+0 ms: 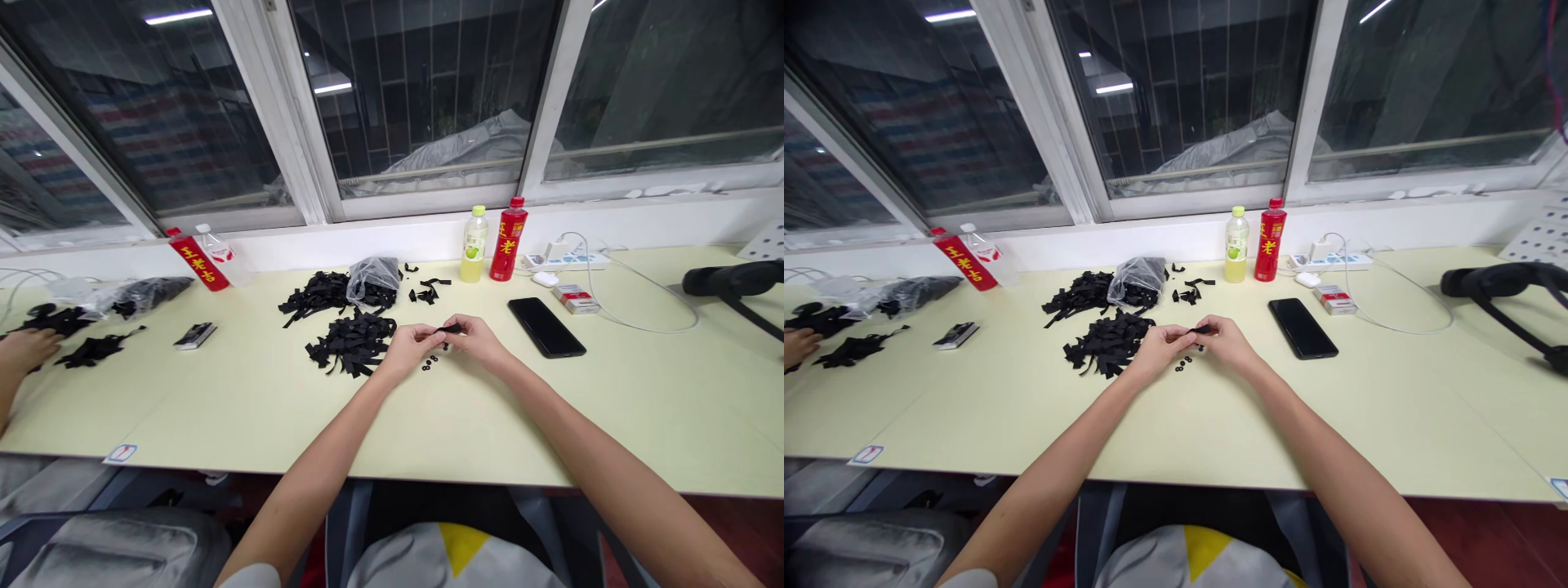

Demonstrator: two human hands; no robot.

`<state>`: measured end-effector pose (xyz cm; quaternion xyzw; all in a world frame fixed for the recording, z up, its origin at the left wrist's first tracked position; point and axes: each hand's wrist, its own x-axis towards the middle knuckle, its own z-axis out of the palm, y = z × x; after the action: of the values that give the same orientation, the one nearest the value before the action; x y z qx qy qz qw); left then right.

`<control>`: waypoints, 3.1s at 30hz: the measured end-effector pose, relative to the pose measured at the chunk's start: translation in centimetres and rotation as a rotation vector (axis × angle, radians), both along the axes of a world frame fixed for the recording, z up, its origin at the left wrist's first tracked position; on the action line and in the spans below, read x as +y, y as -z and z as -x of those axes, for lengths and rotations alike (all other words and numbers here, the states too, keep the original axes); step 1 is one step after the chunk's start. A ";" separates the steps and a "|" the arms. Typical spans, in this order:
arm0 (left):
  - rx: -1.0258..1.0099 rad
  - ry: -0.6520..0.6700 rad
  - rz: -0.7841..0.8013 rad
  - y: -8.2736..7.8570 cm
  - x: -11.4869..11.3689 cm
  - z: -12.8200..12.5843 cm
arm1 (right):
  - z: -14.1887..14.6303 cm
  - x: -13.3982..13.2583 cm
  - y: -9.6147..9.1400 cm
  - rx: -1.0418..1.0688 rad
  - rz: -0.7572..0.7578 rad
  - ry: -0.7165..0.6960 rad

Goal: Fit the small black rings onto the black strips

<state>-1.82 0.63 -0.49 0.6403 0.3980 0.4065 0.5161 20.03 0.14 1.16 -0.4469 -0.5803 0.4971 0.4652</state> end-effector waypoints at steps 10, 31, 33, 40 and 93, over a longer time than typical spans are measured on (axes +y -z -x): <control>0.073 -0.011 -0.018 -1.1 -0.1 0.5 | -0.8 -0.2 -1.0 0.133 0.121 -0.022; -0.040 -0.012 -0.164 -0.4 0.5 0.5 | -0.4 0.9 1.4 -0.110 -0.055 -0.052; -0.052 -0.060 -0.125 -0.1 0.9 0.5 | -0.7 1.0 1.7 -0.205 -0.104 0.003; -0.159 -0.299 -0.080 0.6 2.3 1.1 | -0.8 0.8 2.0 -0.606 -0.407 -0.034; 0.075 -0.060 -0.211 -1.3 -0.8 0.0 | 0.1 -0.9 -0.9 0.109 0.008 -0.134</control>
<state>-1.80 -0.13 0.83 0.6936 0.3909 0.4372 0.4183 19.92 -0.72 2.08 -0.3809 -0.5808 0.5531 0.4600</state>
